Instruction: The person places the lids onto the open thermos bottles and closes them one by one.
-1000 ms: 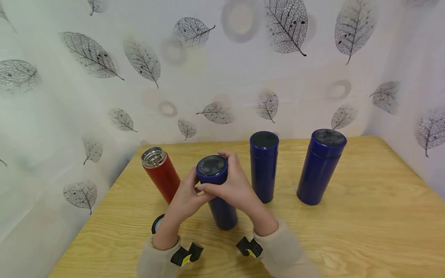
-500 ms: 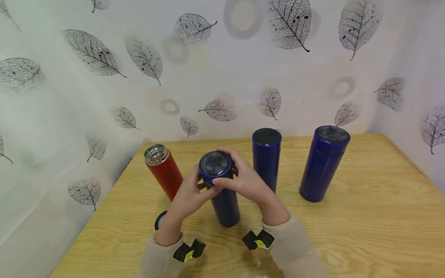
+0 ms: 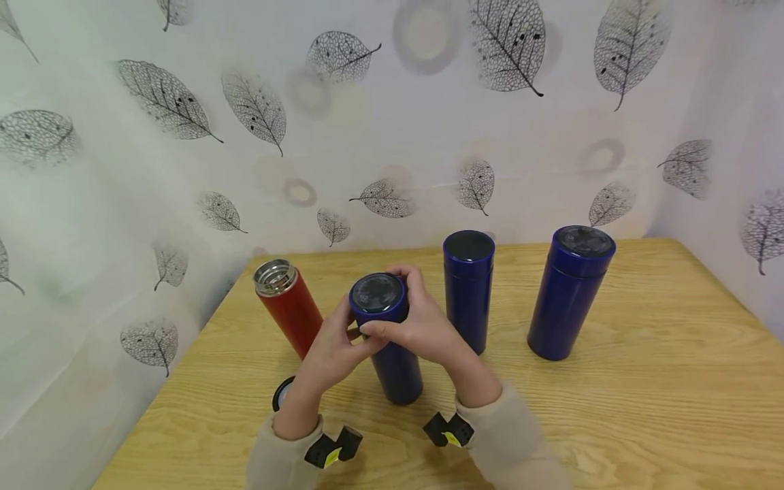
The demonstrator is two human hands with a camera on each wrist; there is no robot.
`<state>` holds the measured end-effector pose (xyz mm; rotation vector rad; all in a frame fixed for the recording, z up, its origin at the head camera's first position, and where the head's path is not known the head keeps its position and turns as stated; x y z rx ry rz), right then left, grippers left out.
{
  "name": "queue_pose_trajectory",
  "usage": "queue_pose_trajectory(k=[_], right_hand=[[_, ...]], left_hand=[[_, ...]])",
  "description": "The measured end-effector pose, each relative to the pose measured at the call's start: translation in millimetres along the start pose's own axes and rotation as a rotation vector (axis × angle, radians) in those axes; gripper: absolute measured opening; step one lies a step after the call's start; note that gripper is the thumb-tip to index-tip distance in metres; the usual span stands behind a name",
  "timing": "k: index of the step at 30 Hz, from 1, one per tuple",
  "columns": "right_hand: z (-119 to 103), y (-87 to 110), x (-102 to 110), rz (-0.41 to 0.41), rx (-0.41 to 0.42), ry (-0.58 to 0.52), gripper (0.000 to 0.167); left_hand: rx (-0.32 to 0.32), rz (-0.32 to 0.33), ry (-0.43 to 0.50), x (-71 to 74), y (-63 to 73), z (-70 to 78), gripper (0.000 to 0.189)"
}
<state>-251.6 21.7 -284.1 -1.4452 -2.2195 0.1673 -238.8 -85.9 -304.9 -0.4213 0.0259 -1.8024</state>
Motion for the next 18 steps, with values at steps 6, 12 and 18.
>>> queue_pose_trajectory(k=[6,12,18], right_hand=[[-2.4,0.9,-2.2,-0.040,0.007,0.128,0.073],[-8.0,5.4,4.1,-0.168,0.115,0.025,0.072],[-2.7,3.4,4.9,-0.131,0.097,0.105,0.075]], left_hand=[[-0.028,0.001,-0.009,1.7,0.5,4.7,0.061],[-0.026,-0.027,0.014,-1.3,1.1,5.3,0.059],[-0.017,-0.029,0.012,-1.9,1.5,3.2,0.060]])
Point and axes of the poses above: each hand's wrist, its own y-axis away from the middle knuckle, its own x-axis out of the back of the hand, z = x × y, the point moved 8 cm from there along -y, towards the middle knuckle, and after that the axes turned 11 degrees about y, right-handed, at the moved point
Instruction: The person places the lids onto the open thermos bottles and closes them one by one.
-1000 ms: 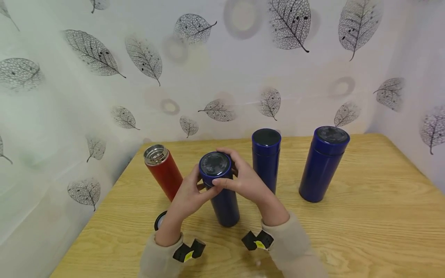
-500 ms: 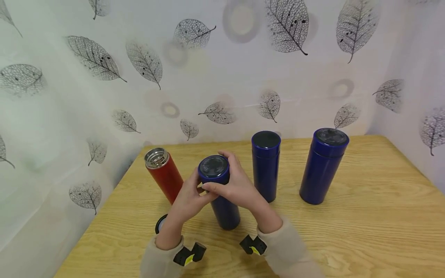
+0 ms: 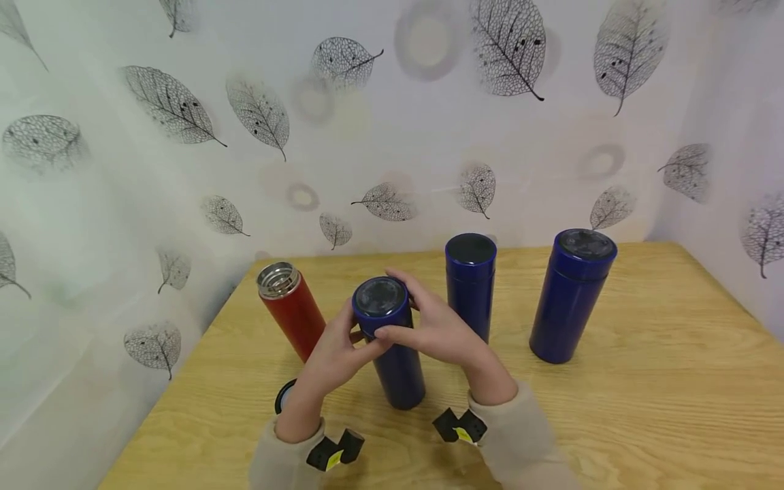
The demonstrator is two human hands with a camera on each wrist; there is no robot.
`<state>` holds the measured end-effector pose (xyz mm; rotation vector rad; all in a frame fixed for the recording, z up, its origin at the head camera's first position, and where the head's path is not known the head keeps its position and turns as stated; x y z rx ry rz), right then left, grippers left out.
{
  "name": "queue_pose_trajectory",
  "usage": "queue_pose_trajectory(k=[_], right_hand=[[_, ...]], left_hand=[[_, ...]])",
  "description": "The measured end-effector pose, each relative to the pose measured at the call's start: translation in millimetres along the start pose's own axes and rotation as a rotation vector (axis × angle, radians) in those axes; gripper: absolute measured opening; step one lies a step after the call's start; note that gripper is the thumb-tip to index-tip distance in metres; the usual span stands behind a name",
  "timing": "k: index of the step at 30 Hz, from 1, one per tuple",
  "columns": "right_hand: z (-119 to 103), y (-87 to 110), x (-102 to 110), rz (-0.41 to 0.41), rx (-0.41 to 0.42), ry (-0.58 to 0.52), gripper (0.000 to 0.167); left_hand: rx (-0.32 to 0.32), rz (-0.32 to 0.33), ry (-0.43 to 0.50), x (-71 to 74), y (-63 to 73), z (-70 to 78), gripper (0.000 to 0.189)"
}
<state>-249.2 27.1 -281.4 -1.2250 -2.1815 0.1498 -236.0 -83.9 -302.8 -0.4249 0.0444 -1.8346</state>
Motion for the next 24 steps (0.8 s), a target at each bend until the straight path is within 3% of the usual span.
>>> queue_pose_trajectory(k=[4,11,14,19,24], right_hand=[[1.6,-1.9,-0.6,0.053,-0.050,0.025,0.076],[7.4,-3.9,-5.8,0.115,-0.131,-0.033,0.076],[5.9,-3.0,-6.0,0.077,-0.093,-0.008,0.078],[-0.2,-1.1,-5.4,-0.027,0.046,-0.086,0.075],[1.1,-2.9,-3.9,-0.010,0.055,-0.103,0.072]], left_hand=[[-0.007,-0.005,-0.009,0.1,-0.9,0.9,0.060],[-0.009,-0.002,-0.021,0.5,-1.1,0.4,0.060],[0.002,-0.005,-0.016,0.1,-1.7,-0.5,0.062],[0.011,-0.006,0.012,-0.5,-1.7,-0.6,0.062],[0.021,-0.003,0.014,0.3,-1.2,-0.7,0.061]])
Point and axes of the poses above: each hand's wrist, its own y-axis away from the middle knuckle, its own x-axis out of the back of the hand, z = x × y, the point moved 8 cm from there along -y, towards the middle knuckle, and after that the axes turned 11 degrees about y, right-handed, at the moved point
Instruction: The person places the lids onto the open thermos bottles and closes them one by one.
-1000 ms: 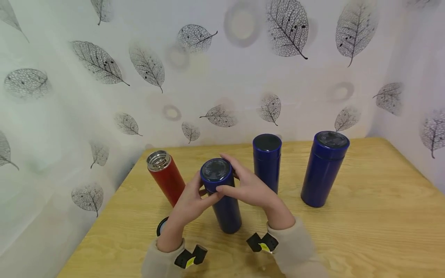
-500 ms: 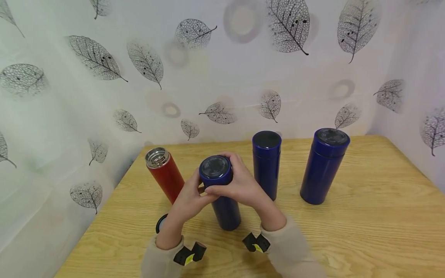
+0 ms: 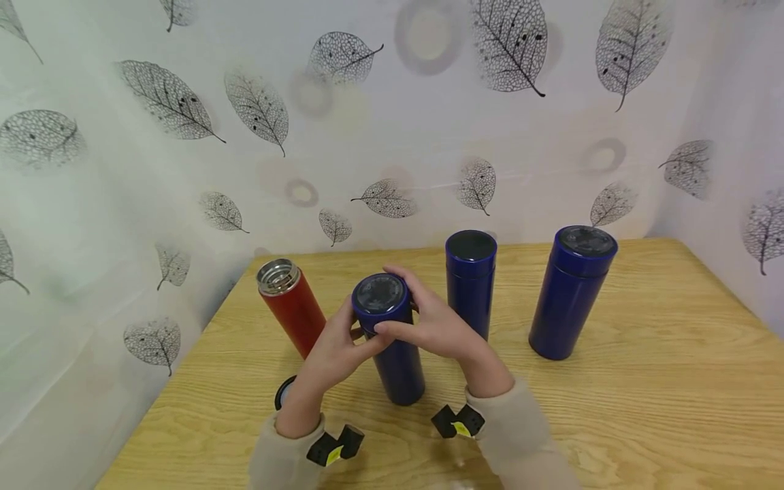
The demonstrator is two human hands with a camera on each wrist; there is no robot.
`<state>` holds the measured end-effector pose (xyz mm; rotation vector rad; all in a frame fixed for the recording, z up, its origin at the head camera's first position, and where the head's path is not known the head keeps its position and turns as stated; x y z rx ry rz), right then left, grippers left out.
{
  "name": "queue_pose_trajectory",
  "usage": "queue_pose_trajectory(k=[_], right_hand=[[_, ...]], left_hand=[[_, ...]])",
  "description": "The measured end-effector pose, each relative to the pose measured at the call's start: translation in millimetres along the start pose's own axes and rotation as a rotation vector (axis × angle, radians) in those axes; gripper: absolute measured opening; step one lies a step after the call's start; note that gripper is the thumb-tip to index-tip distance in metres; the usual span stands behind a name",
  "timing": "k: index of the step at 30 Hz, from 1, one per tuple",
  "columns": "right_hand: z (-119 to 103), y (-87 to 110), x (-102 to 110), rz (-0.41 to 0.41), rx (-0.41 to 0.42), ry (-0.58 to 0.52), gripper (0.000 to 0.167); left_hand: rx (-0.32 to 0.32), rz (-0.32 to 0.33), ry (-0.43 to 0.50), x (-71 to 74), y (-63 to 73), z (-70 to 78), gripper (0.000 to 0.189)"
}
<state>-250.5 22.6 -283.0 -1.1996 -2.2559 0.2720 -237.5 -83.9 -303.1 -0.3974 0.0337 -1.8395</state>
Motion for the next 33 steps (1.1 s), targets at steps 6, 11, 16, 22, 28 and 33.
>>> queue_pose_trajectory(k=[6,11,16,22,28,33], right_hand=[[5,-2.2,-4,0.080,-0.073,-0.029,0.070],[2,-1.3,-5,0.071,-0.030,-0.005,0.066],[0,0.2,-5,-0.041,0.095,-0.234,0.060],[5,-0.1,-1,-0.013,0.081,-0.282,0.058],[6,-1.7,-1,0.078,-0.027,-0.185,0.070],[3,-2.5,-4,0.072,-0.016,-0.068,0.070]], left_hand=[[-0.018,-0.005,-0.011,-0.1,0.5,0.9,0.060],[-0.019,-0.008,-0.010,-0.8,1.1,0.2,0.061],[0.012,-0.003,-0.004,-2.1,1.5,3.9,0.066],[0.026,0.002,0.000,-2.6,3.8,16.7,0.063],[0.014,0.007,-0.005,-0.5,0.6,1.3,0.061],[-0.006,0.019,-0.013,0.3,0.2,-0.3,0.062]])
Point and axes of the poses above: each hand's wrist, its own y-axis away from the middle knuckle, its own x-axis out of the back of the hand, z = x × y, the point moved 8 cm from there along -y, towards the middle knuckle, and after that the axes turned 11 degrees about y, right-handed, at the moved point
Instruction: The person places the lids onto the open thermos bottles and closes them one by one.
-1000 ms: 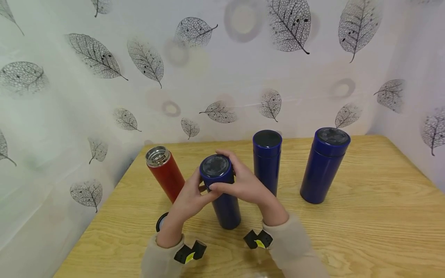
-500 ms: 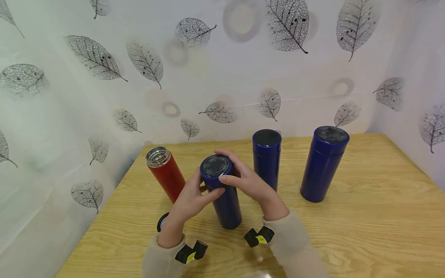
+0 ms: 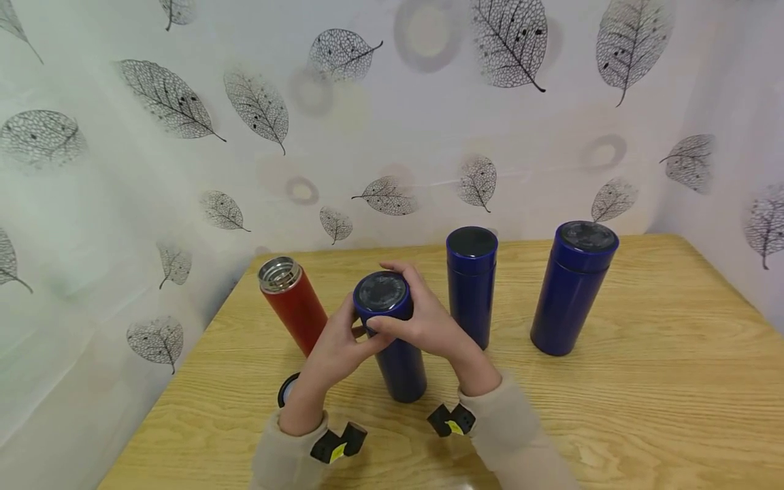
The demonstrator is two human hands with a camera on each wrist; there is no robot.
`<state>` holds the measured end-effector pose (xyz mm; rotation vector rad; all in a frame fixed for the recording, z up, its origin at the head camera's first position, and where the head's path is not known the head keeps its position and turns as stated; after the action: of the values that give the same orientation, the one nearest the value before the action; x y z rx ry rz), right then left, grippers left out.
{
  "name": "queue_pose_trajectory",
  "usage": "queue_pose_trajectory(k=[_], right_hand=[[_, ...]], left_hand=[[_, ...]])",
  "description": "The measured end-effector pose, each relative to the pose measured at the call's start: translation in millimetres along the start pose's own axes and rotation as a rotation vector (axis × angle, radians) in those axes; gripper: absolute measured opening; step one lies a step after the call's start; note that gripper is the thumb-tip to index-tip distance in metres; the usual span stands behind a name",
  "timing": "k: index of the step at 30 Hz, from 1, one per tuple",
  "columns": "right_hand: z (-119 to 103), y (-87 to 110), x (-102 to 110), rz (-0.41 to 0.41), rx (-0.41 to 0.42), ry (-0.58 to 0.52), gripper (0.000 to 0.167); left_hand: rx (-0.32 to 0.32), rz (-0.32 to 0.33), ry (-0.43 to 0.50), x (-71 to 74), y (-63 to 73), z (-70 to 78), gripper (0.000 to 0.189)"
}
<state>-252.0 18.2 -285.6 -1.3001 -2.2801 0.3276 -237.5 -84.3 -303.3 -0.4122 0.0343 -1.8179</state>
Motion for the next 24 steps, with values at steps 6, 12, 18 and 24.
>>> queue_pose_trajectory(k=[6,12,18,24], right_hand=[[-7.1,0.3,3.5,-0.070,0.176,-0.194,0.052],[-7.4,3.8,7.1,-0.040,0.179,-0.201,0.058],[-3.1,6.9,3.7,0.052,0.032,-0.135,0.064],[-0.8,5.6,-0.5,0.136,-0.061,-0.071,0.061]], left_hand=[[-0.007,0.007,0.003,-2.4,-2.6,3.2,0.066],[-0.006,0.014,-0.004,-4.9,-1.0,3.3,0.064],[-0.001,0.016,-0.007,-6.7,3.8,8.1,0.061],[-0.018,0.037,-0.037,-2.7,4.3,7.3,0.062]])
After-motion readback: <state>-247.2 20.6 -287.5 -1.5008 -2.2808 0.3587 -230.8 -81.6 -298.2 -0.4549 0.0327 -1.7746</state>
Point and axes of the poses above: each hand's wrist, its own y-axis away from the middle knuckle, its own x-axis out of the back of the hand, z = x × y, the point moved 8 cm from there along -y, towards the middle knuckle, and after that the axes turned 11 degrees about y, right-handed, at the moved point
